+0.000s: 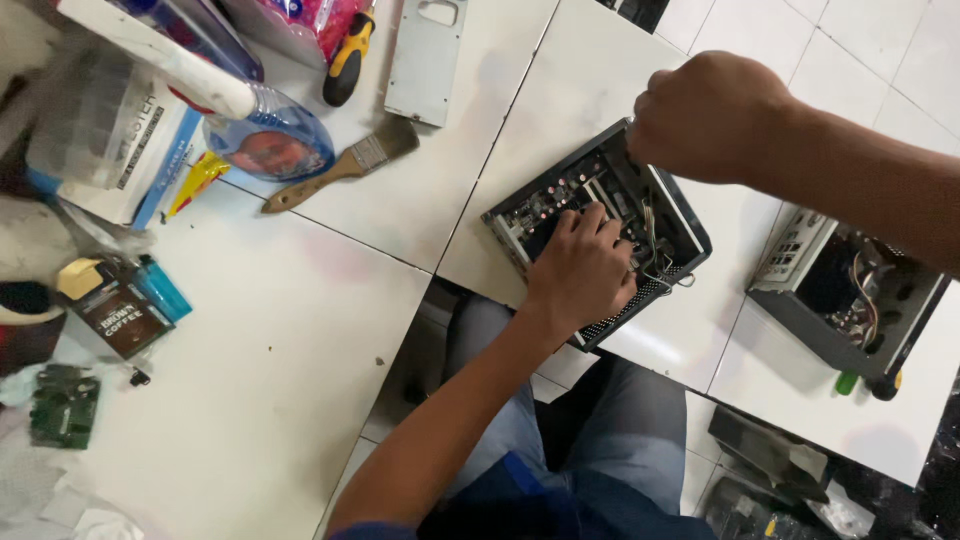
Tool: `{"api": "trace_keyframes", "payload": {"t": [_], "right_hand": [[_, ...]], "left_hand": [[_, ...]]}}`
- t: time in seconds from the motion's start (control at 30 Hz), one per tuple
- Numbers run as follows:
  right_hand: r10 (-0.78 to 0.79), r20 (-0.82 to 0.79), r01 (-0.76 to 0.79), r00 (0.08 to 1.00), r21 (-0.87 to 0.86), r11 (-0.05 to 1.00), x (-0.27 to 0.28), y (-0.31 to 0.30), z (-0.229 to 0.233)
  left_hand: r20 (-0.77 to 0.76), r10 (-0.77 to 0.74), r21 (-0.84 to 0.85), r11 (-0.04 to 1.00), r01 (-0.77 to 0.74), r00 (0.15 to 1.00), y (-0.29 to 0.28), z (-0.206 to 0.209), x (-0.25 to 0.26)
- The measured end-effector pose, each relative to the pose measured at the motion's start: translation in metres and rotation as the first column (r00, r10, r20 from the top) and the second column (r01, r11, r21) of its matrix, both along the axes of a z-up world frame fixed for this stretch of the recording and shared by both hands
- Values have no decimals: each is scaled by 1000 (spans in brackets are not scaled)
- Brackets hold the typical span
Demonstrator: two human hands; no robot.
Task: The person uses a screwdriver to remove screws from a computer case and motherboard. They disconnect cables, remove a small circuit board, and place it on the table. The person continues to unscrew and adjust components inside the case.
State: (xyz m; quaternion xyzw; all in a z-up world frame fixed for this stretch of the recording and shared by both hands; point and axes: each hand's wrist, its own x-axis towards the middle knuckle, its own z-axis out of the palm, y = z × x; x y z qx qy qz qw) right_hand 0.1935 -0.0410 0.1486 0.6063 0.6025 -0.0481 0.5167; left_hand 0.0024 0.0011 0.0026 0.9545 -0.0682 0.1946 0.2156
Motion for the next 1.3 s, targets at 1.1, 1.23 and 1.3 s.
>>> {"api": "trace_keyframes", "payload": {"t": [1.1,1.23,1.3], "right_hand": [[-21,-829,534,559,379,-756,-205,-376,-131],[-231,-766,289,600,477,-830,-207,-474,-141],[-313,-770,241,556,510,-826,-200,-510,-144]], "left_hand": [[272,-386,-99,900,425,881,-250,7,25],[353,-466,5,868,497,811,-333,-2,31],[372,-462,29,873,488,805,-359,-1,40]]}}
